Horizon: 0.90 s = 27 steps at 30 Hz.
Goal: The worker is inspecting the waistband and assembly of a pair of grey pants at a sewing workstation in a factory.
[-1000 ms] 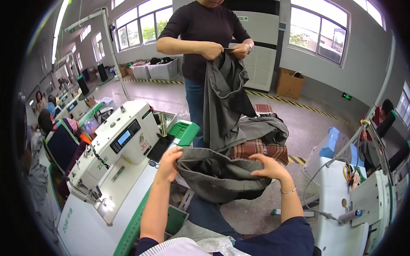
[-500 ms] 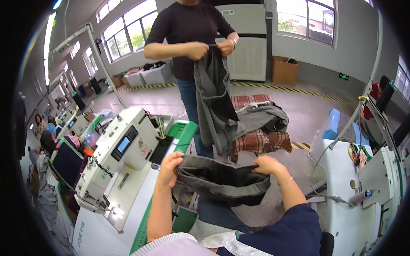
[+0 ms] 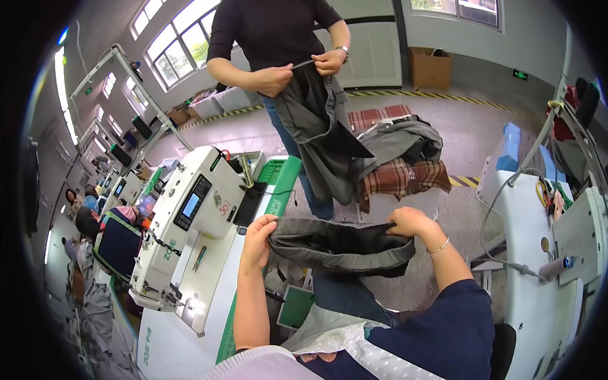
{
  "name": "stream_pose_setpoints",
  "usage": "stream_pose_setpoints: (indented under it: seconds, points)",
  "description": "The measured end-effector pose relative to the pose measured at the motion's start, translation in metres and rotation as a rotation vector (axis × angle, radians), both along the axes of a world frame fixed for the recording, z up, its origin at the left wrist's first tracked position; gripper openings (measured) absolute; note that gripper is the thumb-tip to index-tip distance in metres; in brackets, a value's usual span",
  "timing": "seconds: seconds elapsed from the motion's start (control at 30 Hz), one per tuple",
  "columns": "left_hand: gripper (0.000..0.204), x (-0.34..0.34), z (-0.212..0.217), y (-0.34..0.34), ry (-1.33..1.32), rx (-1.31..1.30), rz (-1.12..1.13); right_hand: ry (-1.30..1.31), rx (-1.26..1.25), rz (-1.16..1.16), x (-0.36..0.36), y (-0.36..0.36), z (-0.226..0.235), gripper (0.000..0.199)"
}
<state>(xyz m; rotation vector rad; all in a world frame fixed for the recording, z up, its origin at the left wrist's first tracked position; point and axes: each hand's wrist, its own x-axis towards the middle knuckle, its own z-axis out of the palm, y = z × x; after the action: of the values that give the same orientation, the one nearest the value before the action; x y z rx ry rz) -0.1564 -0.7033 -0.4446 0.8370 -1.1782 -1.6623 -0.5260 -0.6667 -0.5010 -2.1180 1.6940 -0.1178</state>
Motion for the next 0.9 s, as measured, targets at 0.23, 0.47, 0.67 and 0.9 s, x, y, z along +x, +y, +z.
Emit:
stream_pose_setpoints:
  seconds: [0.23, 0.47, 0.67, 0.9]
  points:
    - [0.012, 0.01, -0.029, 0.01, -0.077, -0.008, 0.052, 0.029, 0.056, -0.008, 0.01, 0.014, -0.015, 0.031]
    - [0.013, 0.017, -0.039, 0.02, -0.133, 0.044, 0.064, -0.061, 0.166, 0.029, 0.009, 0.029, -0.049, 0.035]
    - [0.013, 0.011, -0.04, 0.021, -0.166, 0.029, 0.08, 0.001, 0.211, -0.031, 0.009, 0.031, -0.044, 0.038]
    - [0.014, 0.007, -0.043, 0.02, -0.224, -0.002, 0.079, 0.0, 0.103, -0.091, 0.005, 0.032, -0.039, 0.034]
